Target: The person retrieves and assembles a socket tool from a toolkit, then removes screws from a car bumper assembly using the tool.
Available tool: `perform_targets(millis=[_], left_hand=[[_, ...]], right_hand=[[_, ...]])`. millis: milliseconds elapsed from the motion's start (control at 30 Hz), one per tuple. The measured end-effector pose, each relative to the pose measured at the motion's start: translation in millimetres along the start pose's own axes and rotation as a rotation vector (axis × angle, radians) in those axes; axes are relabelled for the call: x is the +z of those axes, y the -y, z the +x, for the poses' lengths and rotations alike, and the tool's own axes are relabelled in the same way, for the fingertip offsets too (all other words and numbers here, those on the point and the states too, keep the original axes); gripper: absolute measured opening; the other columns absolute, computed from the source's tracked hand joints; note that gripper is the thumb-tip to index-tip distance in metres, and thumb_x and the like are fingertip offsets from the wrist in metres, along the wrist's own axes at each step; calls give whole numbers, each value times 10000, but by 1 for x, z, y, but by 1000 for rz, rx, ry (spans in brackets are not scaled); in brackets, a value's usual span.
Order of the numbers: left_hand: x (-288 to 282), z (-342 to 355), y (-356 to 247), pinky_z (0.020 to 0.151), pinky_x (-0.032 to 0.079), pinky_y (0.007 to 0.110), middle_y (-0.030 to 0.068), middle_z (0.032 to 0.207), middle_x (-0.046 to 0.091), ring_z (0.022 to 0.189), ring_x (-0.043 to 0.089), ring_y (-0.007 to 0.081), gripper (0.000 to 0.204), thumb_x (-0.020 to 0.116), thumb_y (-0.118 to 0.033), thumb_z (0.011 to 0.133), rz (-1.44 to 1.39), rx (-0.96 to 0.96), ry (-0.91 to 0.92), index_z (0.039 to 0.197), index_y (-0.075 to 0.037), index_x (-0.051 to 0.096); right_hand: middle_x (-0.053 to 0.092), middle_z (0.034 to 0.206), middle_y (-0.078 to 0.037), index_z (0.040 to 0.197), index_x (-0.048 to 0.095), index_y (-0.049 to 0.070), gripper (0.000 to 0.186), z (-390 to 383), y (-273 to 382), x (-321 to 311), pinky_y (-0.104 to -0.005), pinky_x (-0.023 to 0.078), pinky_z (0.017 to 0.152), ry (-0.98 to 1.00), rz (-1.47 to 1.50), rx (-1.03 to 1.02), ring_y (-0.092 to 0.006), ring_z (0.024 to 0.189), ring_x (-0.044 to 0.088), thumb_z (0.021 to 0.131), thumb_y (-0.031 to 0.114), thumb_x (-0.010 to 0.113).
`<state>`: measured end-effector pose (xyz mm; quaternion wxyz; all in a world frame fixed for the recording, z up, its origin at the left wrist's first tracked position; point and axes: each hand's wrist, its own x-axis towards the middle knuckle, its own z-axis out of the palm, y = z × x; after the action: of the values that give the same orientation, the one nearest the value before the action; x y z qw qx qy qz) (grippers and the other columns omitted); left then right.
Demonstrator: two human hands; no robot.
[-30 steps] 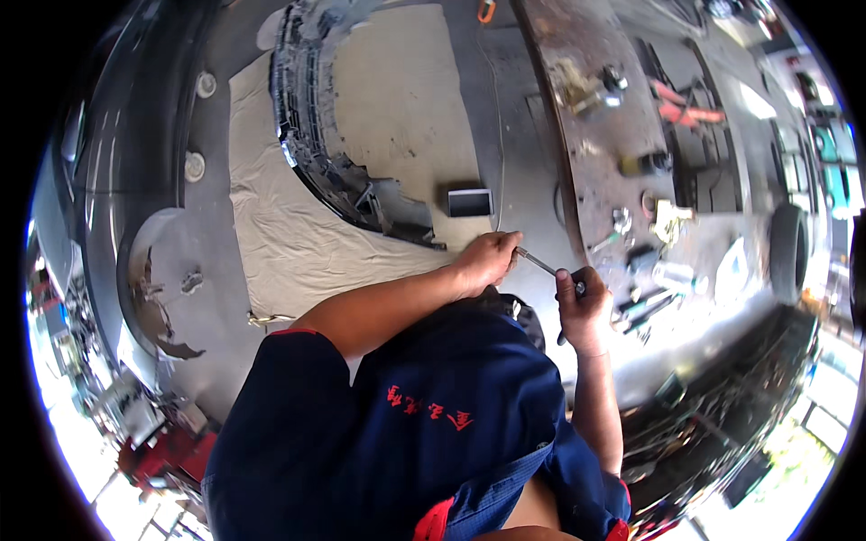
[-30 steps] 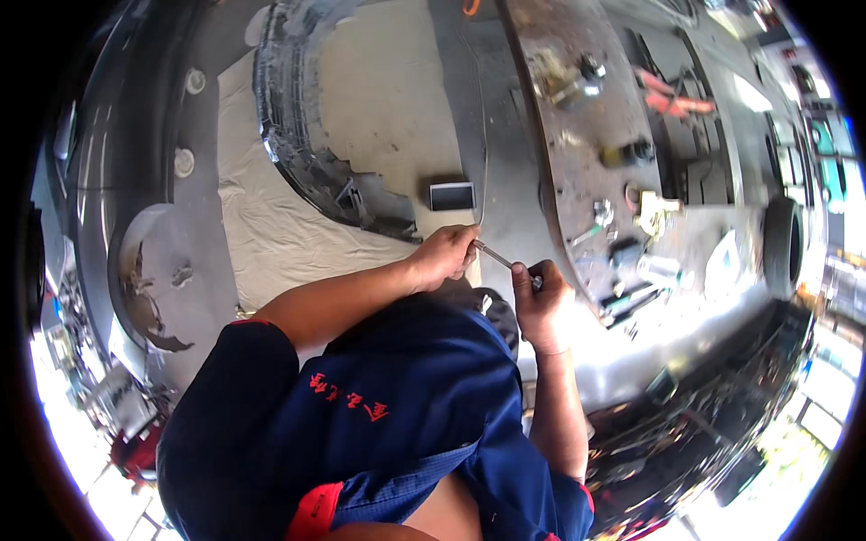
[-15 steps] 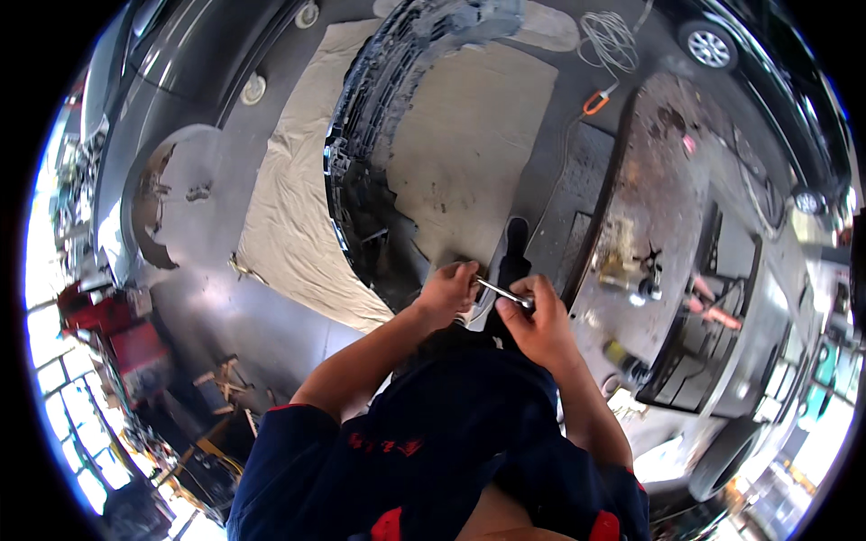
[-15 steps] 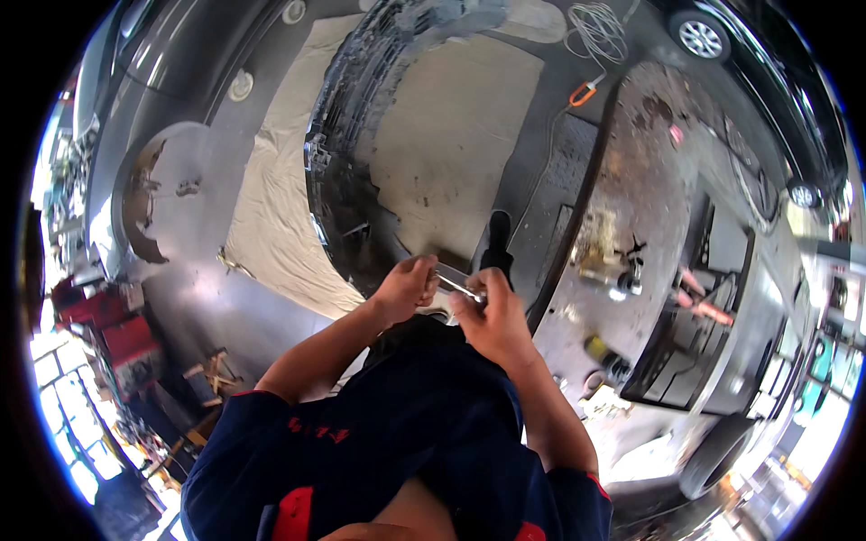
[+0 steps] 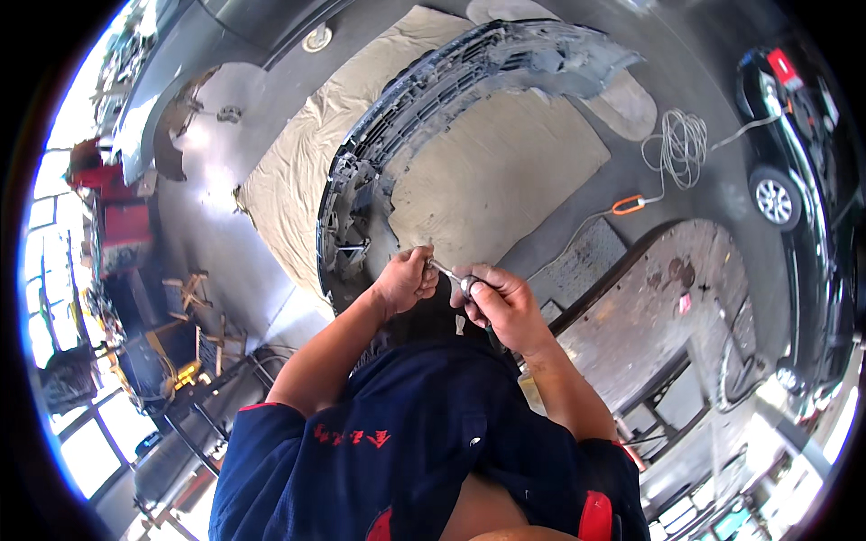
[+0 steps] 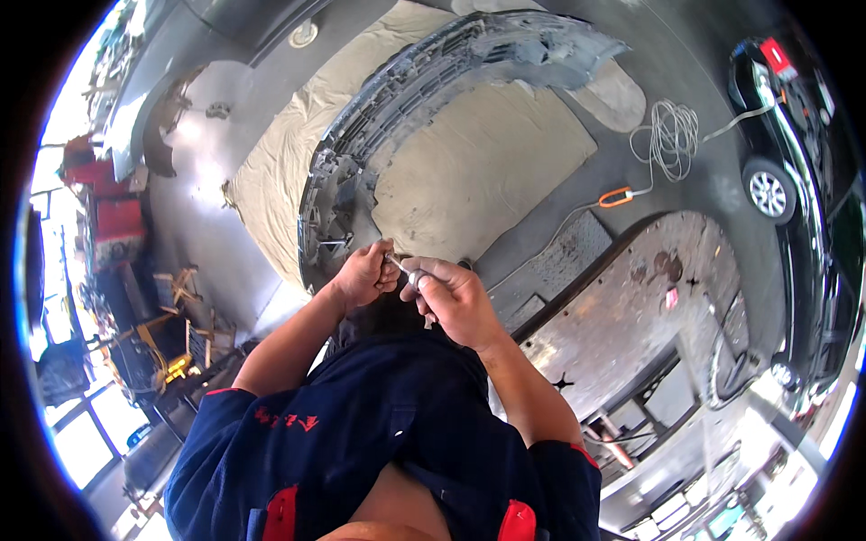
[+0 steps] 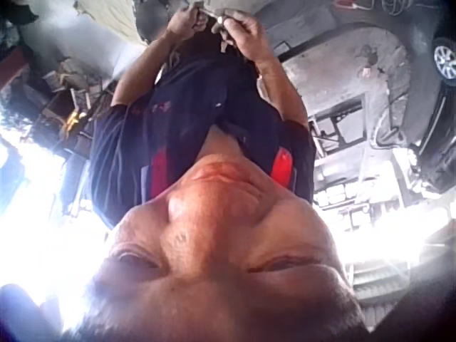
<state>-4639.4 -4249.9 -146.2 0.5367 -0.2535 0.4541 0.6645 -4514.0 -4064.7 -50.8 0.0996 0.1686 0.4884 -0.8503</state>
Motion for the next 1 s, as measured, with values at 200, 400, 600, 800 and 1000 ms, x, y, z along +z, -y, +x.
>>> perform_targets(millis=[200,400,600,800,1000], left_hand=[[27,64,-45,466,277,264,-15,637,402,521,353,100,241,559,-312,1038,-78,-1,79,890,-133,493],[38,145,-101,455,258,272,-25,633,394,501,330,101,231,504,-302,1060,-46,-85,216,904,-132,500],[36,194,-144,476,249,275,-50,622,334,510,288,93,247,471,-340,1081,-204,23,268,917,-155,476],[6,196,-125,471,238,282,-52,594,321,493,272,91,292,485,-360,1071,-466,68,37,859,-158,477],[-1,205,-69,486,247,274,-42,600,358,507,293,102,319,536,-401,1051,-898,255,-123,851,-153,513]], right_hand=[[712,915,-50,1288,651,11,293,76,57,-34,-216,499,624,38,-146,66,-52,690,561,1033,87,528],[699,895,-48,1250,628,31,251,171,83,-74,-198,441,584,-10,-188,162,-28,642,491,1038,91,508],[721,1007,-101,1270,591,50,241,245,110,-78,-176,408,608,96,-191,238,-16,657,445,1065,106,479],[683,938,-54,1301,578,43,262,323,97,-74,-202,442,632,342,-360,477,-32,668,475,1078,116,460],[660,902,-48,1290,590,10,268,379,91,-50,-243,501,637,689,-628,646,-62,700,562,1070,119,480]])
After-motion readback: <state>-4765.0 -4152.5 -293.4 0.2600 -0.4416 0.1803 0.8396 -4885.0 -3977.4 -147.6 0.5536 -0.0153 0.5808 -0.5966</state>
